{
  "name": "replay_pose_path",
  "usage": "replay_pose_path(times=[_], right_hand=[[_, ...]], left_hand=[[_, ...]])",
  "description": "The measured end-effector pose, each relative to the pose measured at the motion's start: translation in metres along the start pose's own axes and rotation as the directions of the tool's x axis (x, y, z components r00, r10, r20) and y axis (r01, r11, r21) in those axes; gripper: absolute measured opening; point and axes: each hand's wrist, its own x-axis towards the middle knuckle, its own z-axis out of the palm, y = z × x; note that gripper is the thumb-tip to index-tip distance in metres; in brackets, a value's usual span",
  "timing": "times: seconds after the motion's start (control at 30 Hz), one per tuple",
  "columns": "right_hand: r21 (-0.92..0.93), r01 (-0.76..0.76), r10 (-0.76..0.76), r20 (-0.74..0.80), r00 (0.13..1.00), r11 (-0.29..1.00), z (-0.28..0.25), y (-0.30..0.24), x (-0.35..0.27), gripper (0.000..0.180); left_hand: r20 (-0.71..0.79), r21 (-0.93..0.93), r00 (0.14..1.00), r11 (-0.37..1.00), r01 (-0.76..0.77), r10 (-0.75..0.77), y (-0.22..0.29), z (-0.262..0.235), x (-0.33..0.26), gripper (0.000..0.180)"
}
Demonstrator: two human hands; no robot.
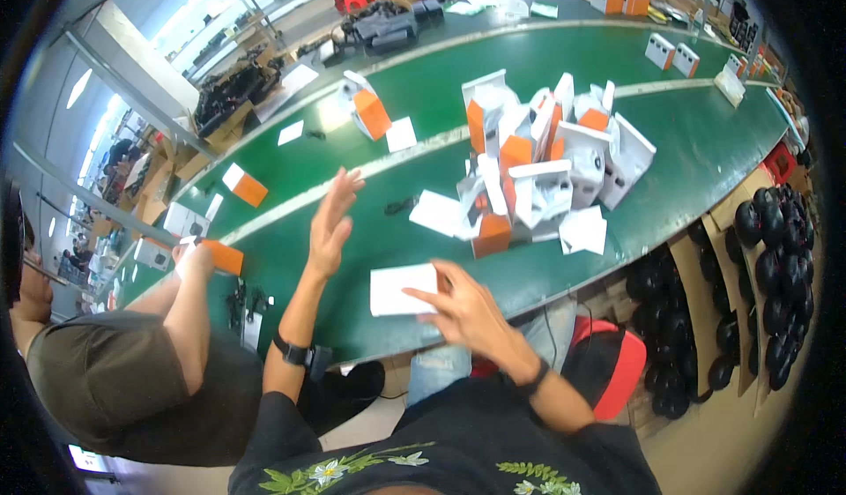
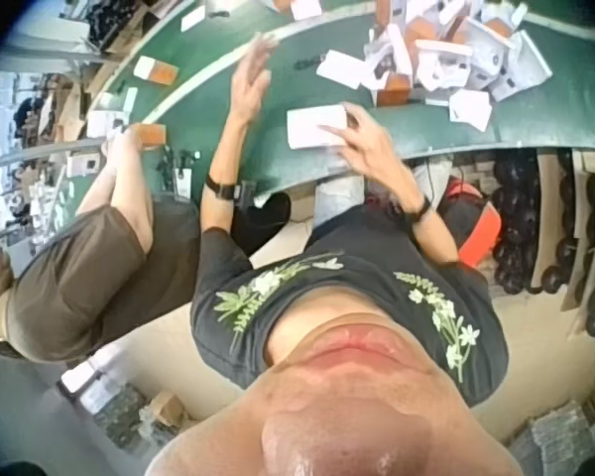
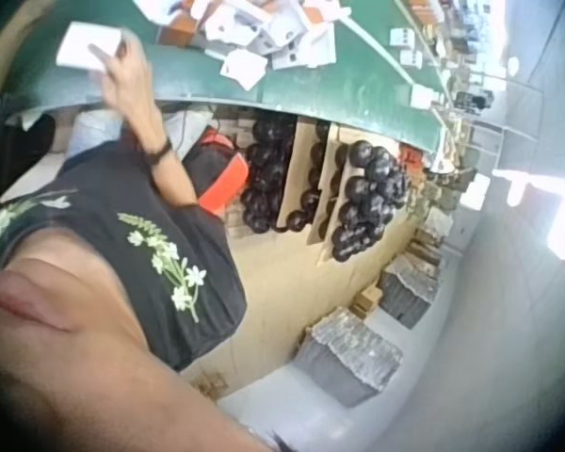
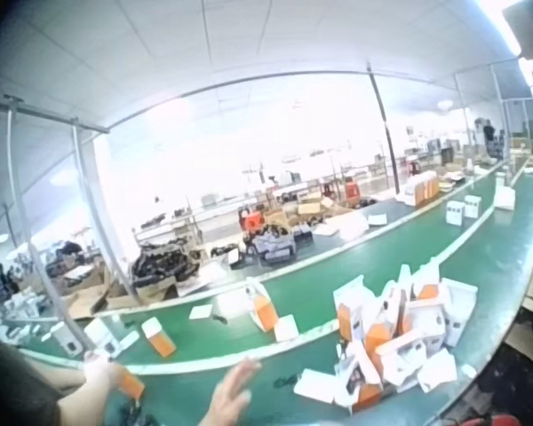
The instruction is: The person is packing electronics components, manuals, and cables into retail boxes on a production assembly line.
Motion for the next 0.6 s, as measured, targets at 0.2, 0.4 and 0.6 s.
replay_pose_path(times=[0.2,0.4,0.6], right_hand=[[-0.319,-0.191,-0.064,-0.643,0.763,0.928,-0.194,-0.046,-0.048,0.074],[-0.305,-0.321,-0.060,-0.803,0.593,0.897,-0.422,0.086,0.085,0.051],[-0.510,-0.689,0.321,-0.631,0.706,0.514,-0.555,0.373,0.192,0.063]], left_hand=[[-0.288,0.335,0.954,0.925,0.180,-0.082,-0.178,-0.032,0.171,0.134],[-0.288,-0.029,0.914,0.957,0.290,-0.286,-0.249,-0.075,0.223,0.118],[-0.282,0.146,0.927,0.943,0.298,-0.250,-0.111,-0.027,0.139,0.120]])
